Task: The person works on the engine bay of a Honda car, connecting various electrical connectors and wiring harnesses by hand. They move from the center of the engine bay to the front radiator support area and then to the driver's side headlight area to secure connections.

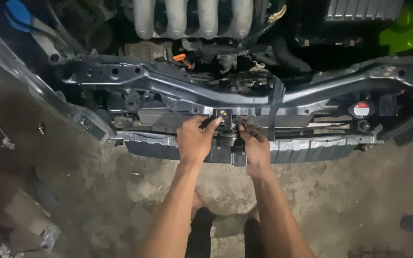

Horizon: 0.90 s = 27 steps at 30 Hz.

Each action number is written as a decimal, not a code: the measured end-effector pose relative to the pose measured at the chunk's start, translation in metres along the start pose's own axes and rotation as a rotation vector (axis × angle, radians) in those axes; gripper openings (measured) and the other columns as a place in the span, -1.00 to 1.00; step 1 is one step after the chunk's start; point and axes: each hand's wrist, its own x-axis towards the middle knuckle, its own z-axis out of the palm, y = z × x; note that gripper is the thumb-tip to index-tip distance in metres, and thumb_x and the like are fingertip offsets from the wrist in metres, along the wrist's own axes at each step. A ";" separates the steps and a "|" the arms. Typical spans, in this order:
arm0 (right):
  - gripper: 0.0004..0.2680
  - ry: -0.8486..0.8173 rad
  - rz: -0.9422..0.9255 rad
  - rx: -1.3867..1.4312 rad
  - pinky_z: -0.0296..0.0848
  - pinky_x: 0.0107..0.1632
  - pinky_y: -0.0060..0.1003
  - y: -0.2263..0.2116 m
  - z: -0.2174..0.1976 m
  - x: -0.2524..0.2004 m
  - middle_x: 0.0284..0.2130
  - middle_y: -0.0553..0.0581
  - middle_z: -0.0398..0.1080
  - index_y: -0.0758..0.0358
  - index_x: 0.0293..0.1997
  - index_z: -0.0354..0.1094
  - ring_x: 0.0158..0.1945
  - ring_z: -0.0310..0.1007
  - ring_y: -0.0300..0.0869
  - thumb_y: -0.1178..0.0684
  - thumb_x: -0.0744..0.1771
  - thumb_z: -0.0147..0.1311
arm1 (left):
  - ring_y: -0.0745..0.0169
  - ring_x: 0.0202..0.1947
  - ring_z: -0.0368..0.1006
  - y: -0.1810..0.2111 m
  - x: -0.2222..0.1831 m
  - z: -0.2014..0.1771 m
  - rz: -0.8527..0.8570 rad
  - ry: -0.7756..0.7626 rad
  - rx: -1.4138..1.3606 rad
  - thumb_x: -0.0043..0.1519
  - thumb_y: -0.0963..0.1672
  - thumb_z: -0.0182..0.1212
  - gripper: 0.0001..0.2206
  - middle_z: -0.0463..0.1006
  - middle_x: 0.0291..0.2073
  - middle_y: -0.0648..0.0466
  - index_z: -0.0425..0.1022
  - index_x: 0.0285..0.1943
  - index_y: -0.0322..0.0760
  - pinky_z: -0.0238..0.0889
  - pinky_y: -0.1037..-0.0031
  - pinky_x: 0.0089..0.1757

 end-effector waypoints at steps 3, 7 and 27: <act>-0.62 0.001 0.001 -0.021 0.15 0.41 0.02 0.003 0.001 -0.004 0.32 0.28 0.30 0.26 0.33 0.33 0.47 0.11 0.16 -0.05 0.37 0.06 | -0.28 -0.06 0.61 -0.006 0.001 0.004 -0.004 -0.005 -0.005 0.22 0.02 0.38 -0.52 0.62 -0.02 -0.32 0.58 0.11 -0.49 0.53 0.06 -0.10; -0.61 0.010 -0.030 -0.038 0.15 0.38 0.10 0.014 0.002 0.007 0.30 0.31 0.31 0.28 0.30 0.36 0.44 0.14 0.19 -0.04 0.34 0.10 | -0.20 -0.09 0.63 -0.017 0.001 0.007 0.030 0.004 -0.031 0.23 0.03 0.37 -0.54 0.64 -0.07 -0.30 0.59 0.10 -0.46 0.55 0.12 -0.14; -0.85 0.586 -1.059 -0.907 0.35 -0.11 -0.07 0.044 0.057 -0.009 -0.18 0.12 0.36 -0.05 -0.15 0.60 -0.15 0.41 0.02 -0.16 0.31 0.27 | -0.31 0.23 0.42 -0.051 0.039 -0.007 -0.386 -0.029 -0.408 0.07 0.03 0.50 -0.54 0.57 0.10 -0.14 0.62 0.12 -0.18 0.35 -0.11 0.08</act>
